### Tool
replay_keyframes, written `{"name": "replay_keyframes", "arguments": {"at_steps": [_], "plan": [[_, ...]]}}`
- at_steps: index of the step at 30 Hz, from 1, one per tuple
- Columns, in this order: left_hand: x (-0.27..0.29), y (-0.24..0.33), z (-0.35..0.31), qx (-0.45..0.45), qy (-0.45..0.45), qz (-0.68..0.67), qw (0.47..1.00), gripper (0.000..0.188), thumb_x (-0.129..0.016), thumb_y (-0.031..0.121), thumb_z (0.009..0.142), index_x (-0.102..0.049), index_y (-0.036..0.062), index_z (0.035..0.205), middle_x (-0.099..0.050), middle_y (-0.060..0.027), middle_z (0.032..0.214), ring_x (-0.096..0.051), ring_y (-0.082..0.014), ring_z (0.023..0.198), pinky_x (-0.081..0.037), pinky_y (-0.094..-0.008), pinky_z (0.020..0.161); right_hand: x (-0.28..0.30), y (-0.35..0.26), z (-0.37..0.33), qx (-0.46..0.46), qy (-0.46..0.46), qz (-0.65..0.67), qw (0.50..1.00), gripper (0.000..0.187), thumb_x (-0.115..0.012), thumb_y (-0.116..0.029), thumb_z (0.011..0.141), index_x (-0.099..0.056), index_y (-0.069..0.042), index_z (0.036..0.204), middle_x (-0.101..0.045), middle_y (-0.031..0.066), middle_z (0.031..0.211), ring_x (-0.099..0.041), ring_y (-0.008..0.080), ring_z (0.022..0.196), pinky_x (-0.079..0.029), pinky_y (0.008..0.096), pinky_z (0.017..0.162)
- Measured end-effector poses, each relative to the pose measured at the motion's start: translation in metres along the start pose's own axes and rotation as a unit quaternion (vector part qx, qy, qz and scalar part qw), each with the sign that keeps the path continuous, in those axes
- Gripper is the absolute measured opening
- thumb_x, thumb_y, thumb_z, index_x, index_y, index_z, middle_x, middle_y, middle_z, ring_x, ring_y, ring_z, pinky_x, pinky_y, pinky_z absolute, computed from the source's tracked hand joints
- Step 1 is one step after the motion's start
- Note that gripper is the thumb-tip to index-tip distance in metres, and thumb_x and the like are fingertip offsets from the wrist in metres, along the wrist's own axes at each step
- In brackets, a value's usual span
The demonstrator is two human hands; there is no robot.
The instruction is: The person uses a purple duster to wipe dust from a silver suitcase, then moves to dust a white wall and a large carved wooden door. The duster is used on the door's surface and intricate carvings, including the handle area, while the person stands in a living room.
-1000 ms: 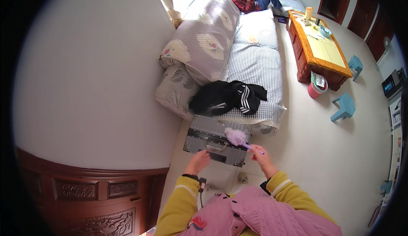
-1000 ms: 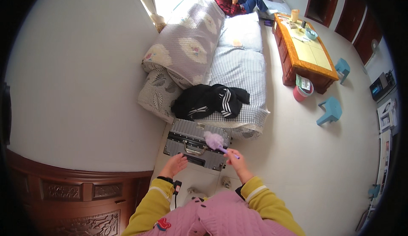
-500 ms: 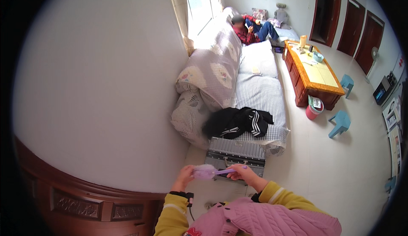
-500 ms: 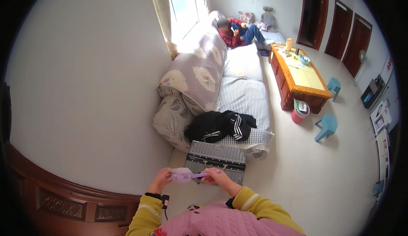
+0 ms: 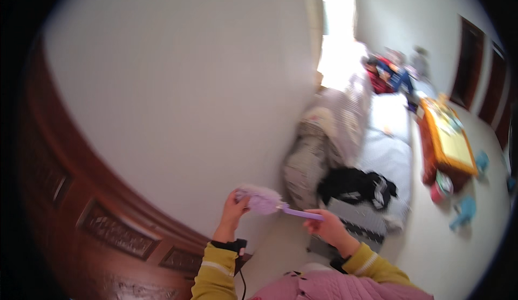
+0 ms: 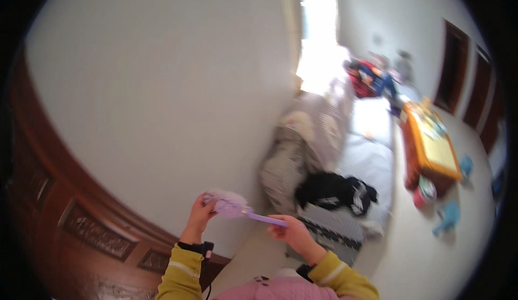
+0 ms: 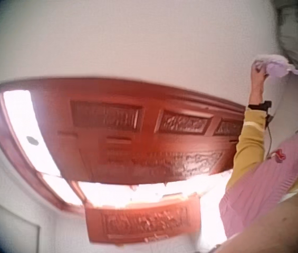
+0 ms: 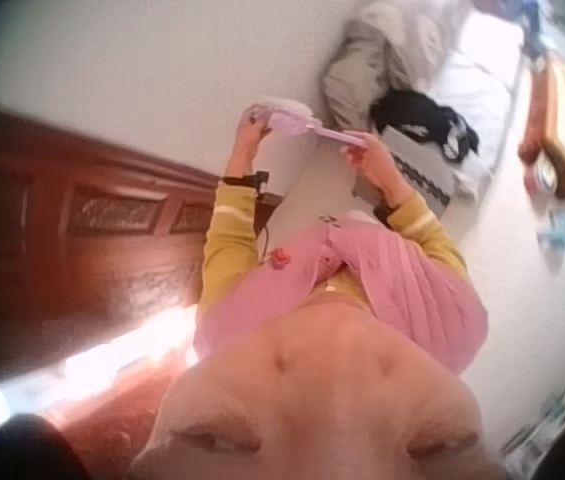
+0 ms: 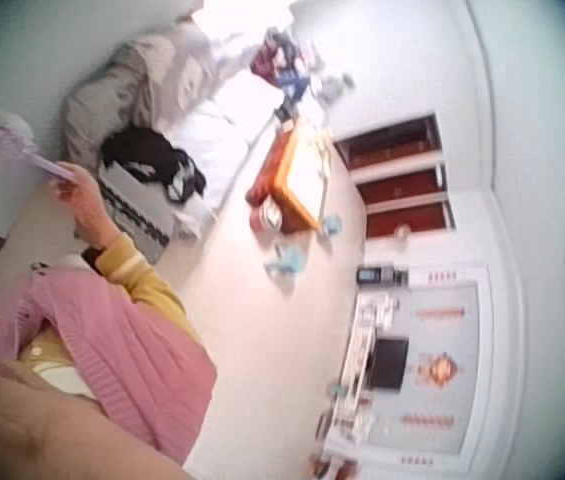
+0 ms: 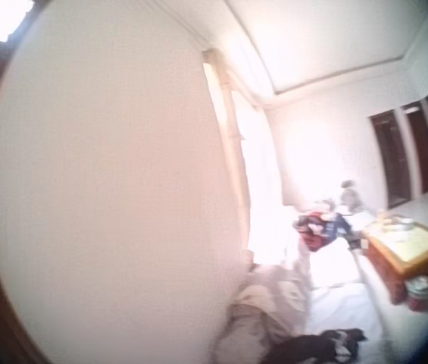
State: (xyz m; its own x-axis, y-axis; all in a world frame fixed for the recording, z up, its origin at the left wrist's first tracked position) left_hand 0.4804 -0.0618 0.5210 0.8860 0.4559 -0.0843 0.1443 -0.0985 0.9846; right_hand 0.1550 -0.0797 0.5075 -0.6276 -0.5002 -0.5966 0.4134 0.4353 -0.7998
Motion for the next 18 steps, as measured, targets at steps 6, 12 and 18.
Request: {"name": "replay_keyframes", "arguments": {"at_steps": [6, 12, 18], "plan": [[0.050, 0.143, -0.014, -0.187, 0.050, -0.061, 0.979, 0.042, -0.072, 0.007, 0.091, -0.056, 0.0033, 0.130, -0.068, -0.0049, 0.107, -0.064, -0.0132, 0.091, -0.054, -0.0291, 0.074, -0.069, -0.080, 0.070, 0.045, -0.195, 0.082, 0.976, 0.050, -0.046, -0.026, 0.105, -0.052, 0.009, 0.140, -0.070, 0.0235, 0.114, -0.068, 0.0249, 0.083, -0.058, 0.0386, 0.073], [0.088, 0.294, -0.050, -0.353, 0.138, 0.028, 0.925, 0.041, -0.069, -0.001, 0.091, -0.055, 0.0022, 0.129, -0.066, -0.0045, 0.114, -0.064, -0.0137, 0.103, -0.052, -0.0296, 0.088, -0.151, -0.129, 0.146, 0.051, -0.254, -0.245, 0.934, 0.039, -0.059, -0.004, 0.098, -0.061, 0.000, 0.137, -0.072, 0.0148, 0.103, -0.063, 0.0201, 0.071, -0.054, 0.0308, 0.064], [0.088, 0.438, -0.095, -0.595, 0.250, 0.177, 0.743, 0.056, -0.066, 0.003, 0.097, -0.044, 0.0016, 0.149, -0.058, -0.0108, 0.137, -0.059, -0.0179, 0.120, -0.048, -0.0332, 0.100, -0.283, -0.205, 0.191, 0.460, -0.278, -0.335, 0.774, 0.049, -0.066, -0.001, 0.091, -0.062, -0.011, 0.139, -0.057, 0.0097, 0.077, -0.056, 0.0226, 0.071, -0.046, 0.0339, 0.065]]}}
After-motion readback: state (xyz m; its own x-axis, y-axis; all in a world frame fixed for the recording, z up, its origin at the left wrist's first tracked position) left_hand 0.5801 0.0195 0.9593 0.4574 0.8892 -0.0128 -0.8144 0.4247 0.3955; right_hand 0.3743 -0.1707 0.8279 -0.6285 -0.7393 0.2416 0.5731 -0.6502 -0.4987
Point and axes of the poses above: each hand's wrist, its own z-axis towards the middle knuckle, its own x-axis out of the back of the hand, y = z × x, the point moved 8 cm from there along z, towards the middle knuckle
